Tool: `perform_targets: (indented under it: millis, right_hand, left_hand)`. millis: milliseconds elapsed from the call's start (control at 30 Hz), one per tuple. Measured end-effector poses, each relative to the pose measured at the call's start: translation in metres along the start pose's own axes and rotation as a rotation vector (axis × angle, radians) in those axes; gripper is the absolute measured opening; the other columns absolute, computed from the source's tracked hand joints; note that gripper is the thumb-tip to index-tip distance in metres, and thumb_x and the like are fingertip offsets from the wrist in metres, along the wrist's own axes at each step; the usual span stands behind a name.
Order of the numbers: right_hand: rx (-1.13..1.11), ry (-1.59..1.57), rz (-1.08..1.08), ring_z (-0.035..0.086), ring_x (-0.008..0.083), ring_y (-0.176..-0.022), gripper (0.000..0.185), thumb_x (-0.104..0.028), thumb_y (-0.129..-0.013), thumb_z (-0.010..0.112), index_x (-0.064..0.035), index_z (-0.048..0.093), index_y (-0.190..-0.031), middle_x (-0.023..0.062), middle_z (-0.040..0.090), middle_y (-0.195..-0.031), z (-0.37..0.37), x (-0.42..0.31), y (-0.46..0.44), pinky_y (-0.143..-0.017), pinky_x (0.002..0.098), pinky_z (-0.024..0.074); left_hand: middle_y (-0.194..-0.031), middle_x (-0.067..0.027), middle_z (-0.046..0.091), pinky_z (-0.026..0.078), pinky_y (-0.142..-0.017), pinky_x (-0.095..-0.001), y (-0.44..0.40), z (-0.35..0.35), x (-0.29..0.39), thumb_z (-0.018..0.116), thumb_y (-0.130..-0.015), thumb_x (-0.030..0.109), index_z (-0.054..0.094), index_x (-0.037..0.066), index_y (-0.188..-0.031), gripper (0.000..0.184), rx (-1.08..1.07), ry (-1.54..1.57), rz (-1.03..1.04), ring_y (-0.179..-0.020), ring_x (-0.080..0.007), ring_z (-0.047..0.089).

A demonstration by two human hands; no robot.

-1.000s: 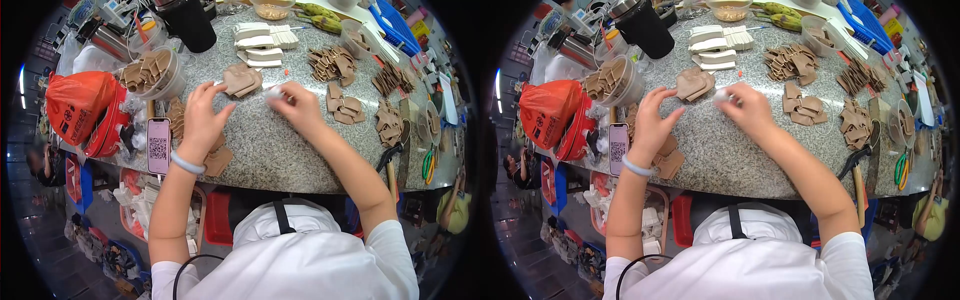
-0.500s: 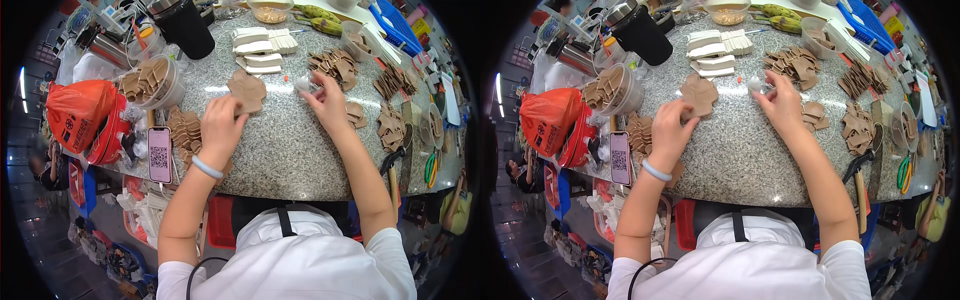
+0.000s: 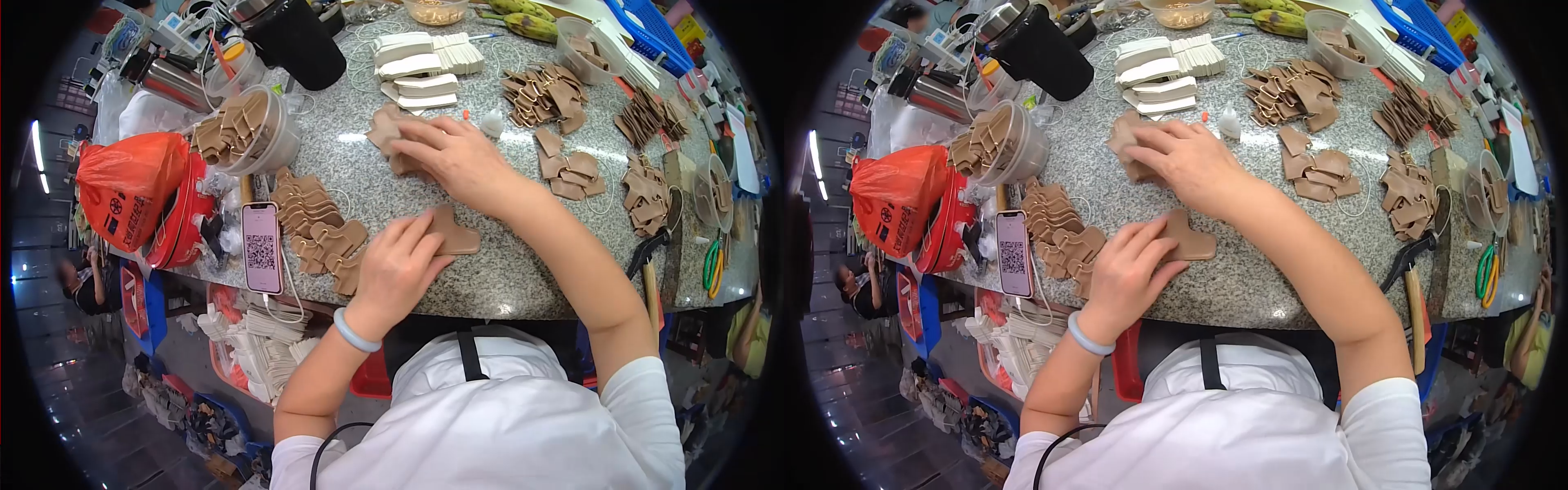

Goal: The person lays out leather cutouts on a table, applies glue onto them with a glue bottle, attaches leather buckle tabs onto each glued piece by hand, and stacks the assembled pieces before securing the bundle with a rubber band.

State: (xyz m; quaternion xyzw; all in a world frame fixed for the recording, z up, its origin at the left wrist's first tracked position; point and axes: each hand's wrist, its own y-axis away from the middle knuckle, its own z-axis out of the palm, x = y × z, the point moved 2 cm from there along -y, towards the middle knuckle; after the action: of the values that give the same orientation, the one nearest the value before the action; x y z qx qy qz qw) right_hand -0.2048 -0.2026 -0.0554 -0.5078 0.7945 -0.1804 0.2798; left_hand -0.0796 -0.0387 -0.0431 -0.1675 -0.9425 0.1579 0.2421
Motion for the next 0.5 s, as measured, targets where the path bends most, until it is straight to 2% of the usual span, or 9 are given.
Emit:
perform_targets:
  millis: [67, 100, 200, 267, 300, 367, 400, 433, 500]
  right_hand:
    - [-0.15, 0.018, 0.048, 0.064, 0.0321, -0.112, 0.044, -0.014, -0.086, 0.081, -0.0122, 0.07, -0.128, 0.0052, 0.067, -0.129, 0.0, -0.002, 0.002, -0.095, 0.0434, 0.0553]
    - [-0.155, 0.015, 0.043, 0.064, 0.0321, -0.112, 0.044, -0.014, -0.086, 0.081, -0.0122, 0.07, -0.128, 0.0052, 0.067, -0.129, -0.007, -0.006, 0.008, -0.095, 0.0434, 0.0553]
    - [-0.201, 0.013, 0.208, 0.067, 0.0308, -0.107, 0.04, -0.018, -0.085, 0.083, -0.0109, 0.071, -0.122, 0.0071, 0.067, -0.118, -0.027, -0.018, 0.043, -0.09, 0.0428, 0.0561]
    - [-0.078, -0.012, 0.347, 0.069, 0.0302, -0.096, 0.033, -0.024, -0.085, 0.085, -0.0094, 0.071, -0.112, 0.0057, 0.066, -0.106, -0.042, -0.027, 0.069, -0.08, 0.0416, 0.057]
    - [-0.082, -0.008, 0.356, 0.069, 0.0302, -0.096, 0.033, -0.024, -0.085, 0.085, -0.0094, 0.071, -0.112, 0.0057, 0.066, -0.106, -0.049, -0.031, 0.081, -0.08, 0.0416, 0.057]
    - [-0.061, 0.003, 0.527, 0.07, 0.0298, -0.087, 0.03, -0.025, -0.087, 0.085, -0.0078, 0.071, -0.108, 0.0064, 0.066, -0.102, -0.065, -0.035, 0.104, -0.071, 0.0399, 0.0576]
    - [-0.031, 0.053, 0.515, 0.071, 0.0283, -0.082, 0.031, -0.025, -0.086, 0.087, -0.0074, 0.072, -0.106, 0.0058, 0.066, -0.099, -0.074, -0.038, 0.111, -0.068, 0.0395, 0.0575]
    - [-0.034, 0.055, 0.516, 0.071, 0.0283, -0.082, 0.031, -0.025, -0.086, 0.087, -0.0074, 0.072, -0.106, 0.0058, 0.066, -0.099, -0.082, -0.041, 0.12, -0.068, 0.0395, 0.0575]
    - [-0.107, 0.026, 0.649, 0.071, 0.0273, -0.081, 0.032, -0.025, -0.085, 0.088, -0.0075, 0.072, -0.106, 0.0064, 0.066, -0.098, -0.096, -0.041, 0.136, -0.068, 0.0388, 0.0578]
  left_hand:
    - [-0.13, -0.0157, 0.071, 0.057, -0.092, -0.0433, 0.008, 0.0, 0.003, 0.088, -0.079, 0.015, 0.074, 0.002, -0.109, 0.035, -0.002, -0.024, -0.017, -0.107, -0.034, 0.068]
    - [-0.13, -0.0156, 0.071, 0.058, -0.091, -0.043, 0.011, 0.0, 0.004, 0.088, -0.08, 0.015, 0.074, 0.002, -0.108, 0.034, 0.006, -0.031, -0.041, -0.107, -0.0338, 0.068]
    - [-0.129, -0.0157, 0.071, 0.058, -0.09, -0.0426, 0.018, -0.003, 0.006, 0.088, -0.081, 0.015, 0.074, 0.002, -0.108, 0.033, 0.016, -0.032, -0.085, -0.106, -0.0334, 0.068]
    - [-0.127, -0.016, 0.072, 0.057, -0.089, -0.0423, 0.018, -0.004, 0.004, 0.088, -0.082, 0.016, 0.074, 0.002, -0.107, 0.031, 0.05, -0.014, -0.119, -0.104, -0.0333, 0.068]
    - [-0.126, -0.016, 0.072, 0.057, -0.088, -0.0421, 0.018, -0.004, 0.003, 0.088, -0.083, 0.017, 0.074, 0.002, -0.106, 0.031, 0.08, 0.006, -0.139, -0.103, -0.0334, 0.068]
    - [-0.12, -0.0153, 0.072, 0.056, -0.087, -0.0426, 0.003, -0.004, -0.002, 0.088, -0.085, 0.017, 0.074, 0.002, -0.105, 0.03, 0.172, -0.002, -0.186, -0.103, -0.0348, 0.069]
    - [-0.117, -0.0149, 0.072, 0.056, -0.087, -0.043, -0.009, -0.001, -0.006, 0.088, -0.084, 0.017, 0.073, 0.002, -0.106, 0.031, 0.24, -0.021, -0.188, -0.102, -0.0354, 0.069]
    - [-0.115, -0.0156, 0.067, 0.057, -0.086, -0.0436, -0.022, 0.004, -0.013, 0.086, -0.088, 0.025, 0.071, 0.003, -0.113, 0.036, 0.282, -0.024, -0.156, -0.104, -0.0355, 0.067]
    - [-0.114, -0.0137, 0.068, 0.057, -0.085, -0.0436, -0.052, 0.013, -0.016, 0.086, -0.087, 0.025, 0.071, 0.004, -0.113, 0.037, 0.294, -0.095, -0.2, -0.103, -0.0346, 0.067]
